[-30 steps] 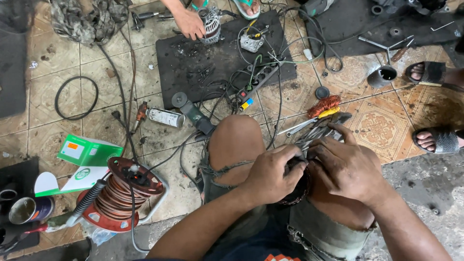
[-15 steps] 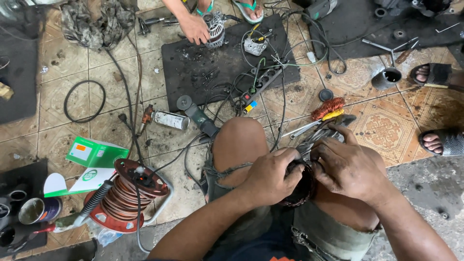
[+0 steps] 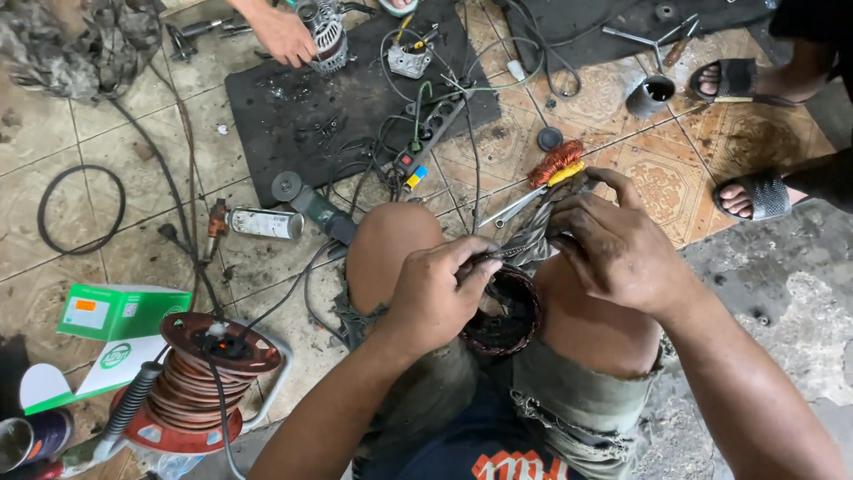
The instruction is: Repairing an electrical stator by reassembling copper windings and internal components.
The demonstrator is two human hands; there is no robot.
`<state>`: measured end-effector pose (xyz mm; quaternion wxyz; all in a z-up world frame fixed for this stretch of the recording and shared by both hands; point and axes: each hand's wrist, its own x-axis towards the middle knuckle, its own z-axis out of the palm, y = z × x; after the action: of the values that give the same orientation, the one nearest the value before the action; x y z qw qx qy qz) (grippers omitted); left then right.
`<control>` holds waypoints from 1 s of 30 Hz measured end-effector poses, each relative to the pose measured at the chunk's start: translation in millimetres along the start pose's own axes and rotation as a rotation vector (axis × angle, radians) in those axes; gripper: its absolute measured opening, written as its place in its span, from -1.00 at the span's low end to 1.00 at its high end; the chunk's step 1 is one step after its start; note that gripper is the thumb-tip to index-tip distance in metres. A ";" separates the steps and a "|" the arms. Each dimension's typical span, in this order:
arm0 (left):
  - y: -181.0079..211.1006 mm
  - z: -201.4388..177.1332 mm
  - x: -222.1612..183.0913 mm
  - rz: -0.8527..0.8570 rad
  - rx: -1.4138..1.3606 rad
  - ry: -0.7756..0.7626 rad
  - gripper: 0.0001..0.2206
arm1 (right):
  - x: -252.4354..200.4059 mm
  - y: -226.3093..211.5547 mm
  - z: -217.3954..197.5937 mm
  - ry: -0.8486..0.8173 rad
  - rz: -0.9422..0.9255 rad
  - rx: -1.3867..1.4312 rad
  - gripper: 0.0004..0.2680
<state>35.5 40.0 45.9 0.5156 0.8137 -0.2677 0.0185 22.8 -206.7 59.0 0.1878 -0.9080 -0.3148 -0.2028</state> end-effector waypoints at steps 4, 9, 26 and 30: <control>-1.9 0.4 0.7 -0.112 0.013 -0.001 -0.87 | -7.8 18.5 14.1 0.117 -0.174 0.010 -0.90; 6.2 -6.9 6.6 -0.044 0.006 -0.024 -0.91 | -5.8 22.0 15.6 0.170 -0.214 0.075 -0.90; 19.0 -16.9 25.8 0.144 0.172 -0.044 -0.92 | 19.2 -3.9 -14.8 0.056 -0.070 -0.101 -0.83; 17.3 -16.7 26.8 0.202 0.193 -0.029 -0.92 | 19.0 -5.8 -16.3 0.123 -0.006 0.005 -0.87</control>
<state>54.7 37.3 76.2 0.4264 0.8287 -0.3527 0.0840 28.7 -200.6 83.3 0.2087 -0.8924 -0.3060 -0.2578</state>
